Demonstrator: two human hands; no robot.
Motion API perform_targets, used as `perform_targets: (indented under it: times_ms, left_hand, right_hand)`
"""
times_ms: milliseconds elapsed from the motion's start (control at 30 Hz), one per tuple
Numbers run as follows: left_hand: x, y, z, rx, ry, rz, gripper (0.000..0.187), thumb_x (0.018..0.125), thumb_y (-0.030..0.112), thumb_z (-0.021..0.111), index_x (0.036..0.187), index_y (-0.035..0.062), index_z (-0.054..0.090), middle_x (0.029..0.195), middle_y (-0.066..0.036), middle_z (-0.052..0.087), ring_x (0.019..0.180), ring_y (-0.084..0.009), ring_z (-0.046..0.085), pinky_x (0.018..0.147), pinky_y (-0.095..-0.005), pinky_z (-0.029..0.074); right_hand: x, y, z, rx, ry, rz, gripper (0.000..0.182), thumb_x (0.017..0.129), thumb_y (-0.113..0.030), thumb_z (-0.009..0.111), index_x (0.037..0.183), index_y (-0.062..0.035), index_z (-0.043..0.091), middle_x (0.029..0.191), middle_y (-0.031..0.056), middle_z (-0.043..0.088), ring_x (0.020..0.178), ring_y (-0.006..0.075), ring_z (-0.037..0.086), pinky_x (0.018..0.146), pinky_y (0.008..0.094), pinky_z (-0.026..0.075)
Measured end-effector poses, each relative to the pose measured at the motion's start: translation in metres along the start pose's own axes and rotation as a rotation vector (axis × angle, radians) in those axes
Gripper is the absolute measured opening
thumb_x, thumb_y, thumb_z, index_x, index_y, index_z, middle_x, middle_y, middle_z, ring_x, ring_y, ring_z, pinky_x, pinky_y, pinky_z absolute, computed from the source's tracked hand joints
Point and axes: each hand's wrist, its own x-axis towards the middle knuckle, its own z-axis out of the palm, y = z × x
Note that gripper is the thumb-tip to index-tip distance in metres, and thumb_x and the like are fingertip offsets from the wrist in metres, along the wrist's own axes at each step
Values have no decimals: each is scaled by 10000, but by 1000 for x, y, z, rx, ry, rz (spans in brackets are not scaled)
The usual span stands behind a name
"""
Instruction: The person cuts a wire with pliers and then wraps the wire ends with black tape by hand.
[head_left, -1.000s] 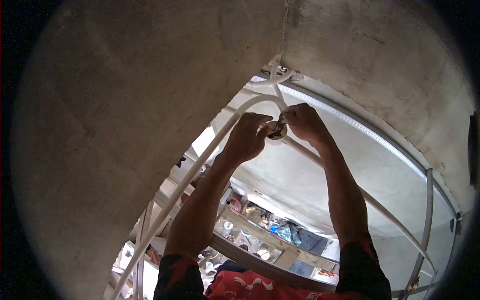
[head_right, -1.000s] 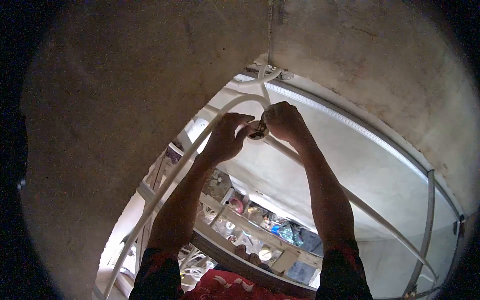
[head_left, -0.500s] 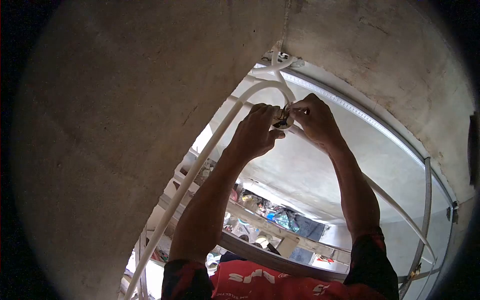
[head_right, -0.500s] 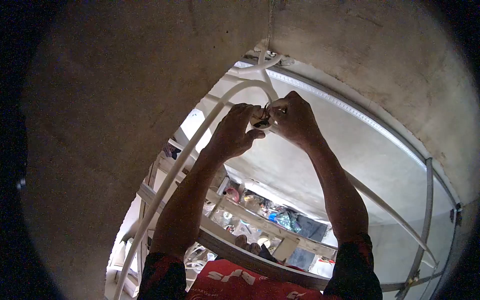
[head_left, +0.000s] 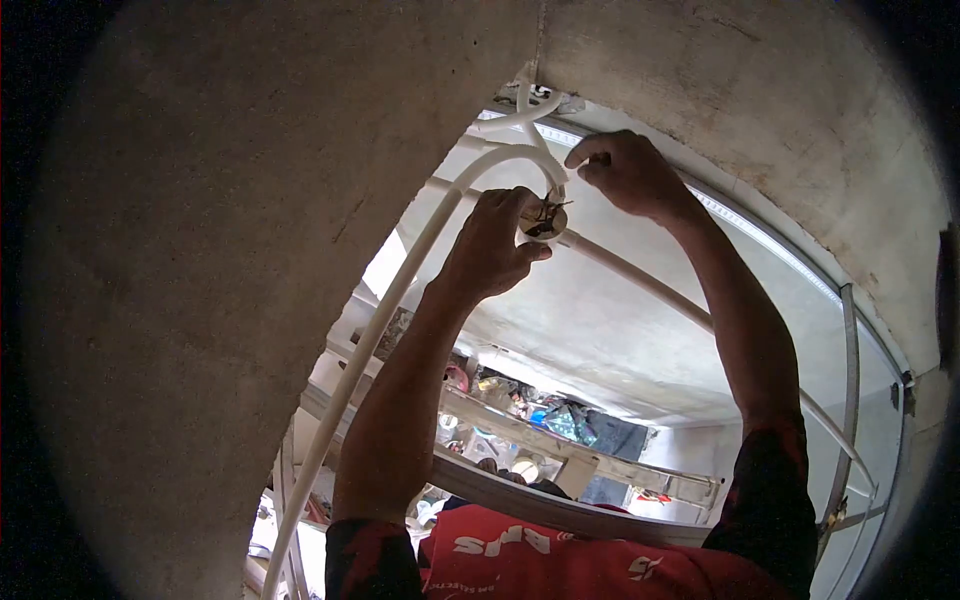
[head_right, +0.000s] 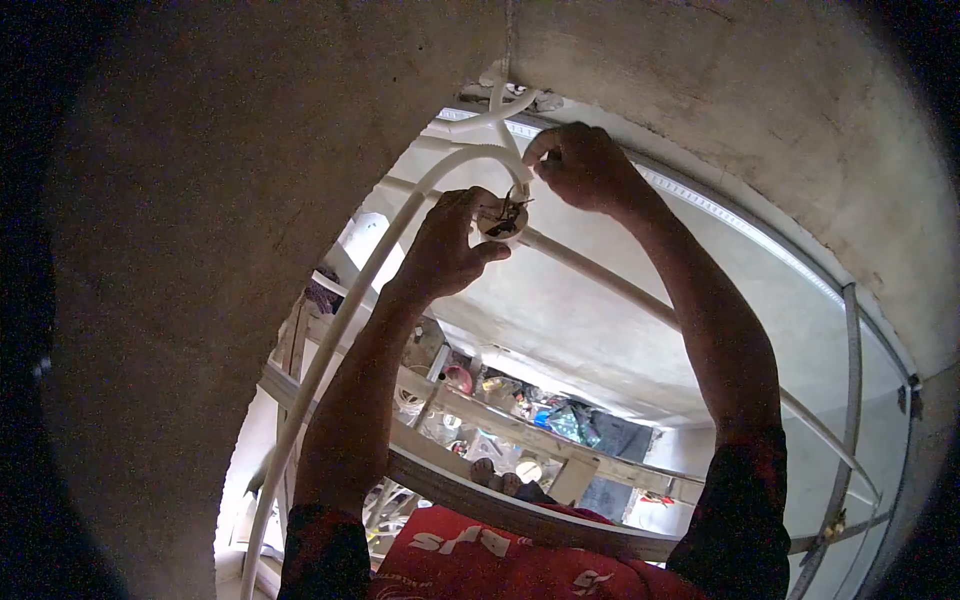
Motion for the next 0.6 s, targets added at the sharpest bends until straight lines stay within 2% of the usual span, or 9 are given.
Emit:
perform_targets:
  times_ms: [67, 100, 167, 267, 333, 400, 433, 500, 600]
  left_hand:
    - [0, -4, 2, -11, 9, 17, 620, 732, 256, 861, 1238, 57, 563, 1184, -165, 632, 1187, -354, 555, 984, -461, 451]
    - [-1, -5, 3, -21, 16, 28, 641, 737, 263, 855, 1267, 65, 556, 1211, -162, 625, 1214, -351, 539, 1007, -463, 445]
    - [-2, -6, 4, -14, 24, 55, 648, 744, 259, 849, 1286, 66, 551, 1252, -164, 604, 1244, -353, 516, 1035, -466, 434]
    - [-4, -6, 5, -31, 26, 82, 653, 756, 252, 838, 1310, 67, 545, 1320, -172, 563, 1287, -361, 480, 1086, -472, 410]
    - [-5, -6, 7, -58, 17, 92, 652, 761, 249, 834, 1316, 68, 543, 1346, -178, 542, 1301, -366, 468, 1109, -475, 396]
    - [-4, -9, 12, -52, 26, 128, 655, 763, 259, 834, 1324, 86, 543, 1352, -184, 533, 1295, -375, 471, 1107, -477, 397]
    - [-3, -10, 13, -49, 26, 129, 655, 763, 259, 834, 1324, 86, 543, 1352, -184, 533, 1295, -375, 471, 1107, -477, 397]
    - [-3, -11, 15, -46, 47, 145, 647, 757, 266, 834, 1317, 105, 554, 1337, -172, 548, 1284, -369, 478, 1096, -475, 408]
    - [-1, -11, 17, -87, 73, 149, 595, 748, 256, 833, 1272, 106, 594, 1309, -152, 577, 1266, -355, 493, 1077, -467, 425]
  right_hand:
    - [10, 0, -2, -38, -124, 4, 178, 867, -142, 675, 999, -54, 756, 895, 126, 740, 800, 214, 690, 739, 358, 533]
    - [10, 0, 1, -39, -122, 5, 178, 867, -142, 675, 999, -54, 756, 895, 126, 740, 800, 214, 690, 739, 358, 533]
    - [9, -1, 7, -72, -266, -38, 165, 854, -163, 710, 970, -57, 759, 895, 115, 744, 814, 221, 697, 757, 365, 534]
    - [-1, -7, 4, -138, -293, -4, 166, 841, -182, 746, 952, -60, 759, 904, 110, 749, 831, 220, 702, 782, 363, 534]
    - [-4, 4, 12, -115, -274, 7, 167, 839, -189, 762, 955, -69, 762, 872, 110, 734, 802, 252, 693, 765, 382, 535]
    - [-5, 15, 21, -224, -167, -132, 139, 839, -178, 759, 947, -91, 764, 836, 92, 684, 806, 278, 647, 757, 407, 525]
    - [-5, 15, 21, -224, -164, -133, 139, 839, -178, 759, 947, -91, 764, 836, 92, 684, 806, 278, 647, 757, 407, 525]
    - [-7, 13, 24, -401, -84, -234, 127, 808, -140, 743, 930, -105, 738, 934, 99, 642, 930, 290, 612, 775, 425, 556]
    - [-3, 18, 30, -438, 52, -354, 93, 810, -132, 725, 902, -127, 726, 943, 81, 608, 956, 278, 565, 804, 414, 542]
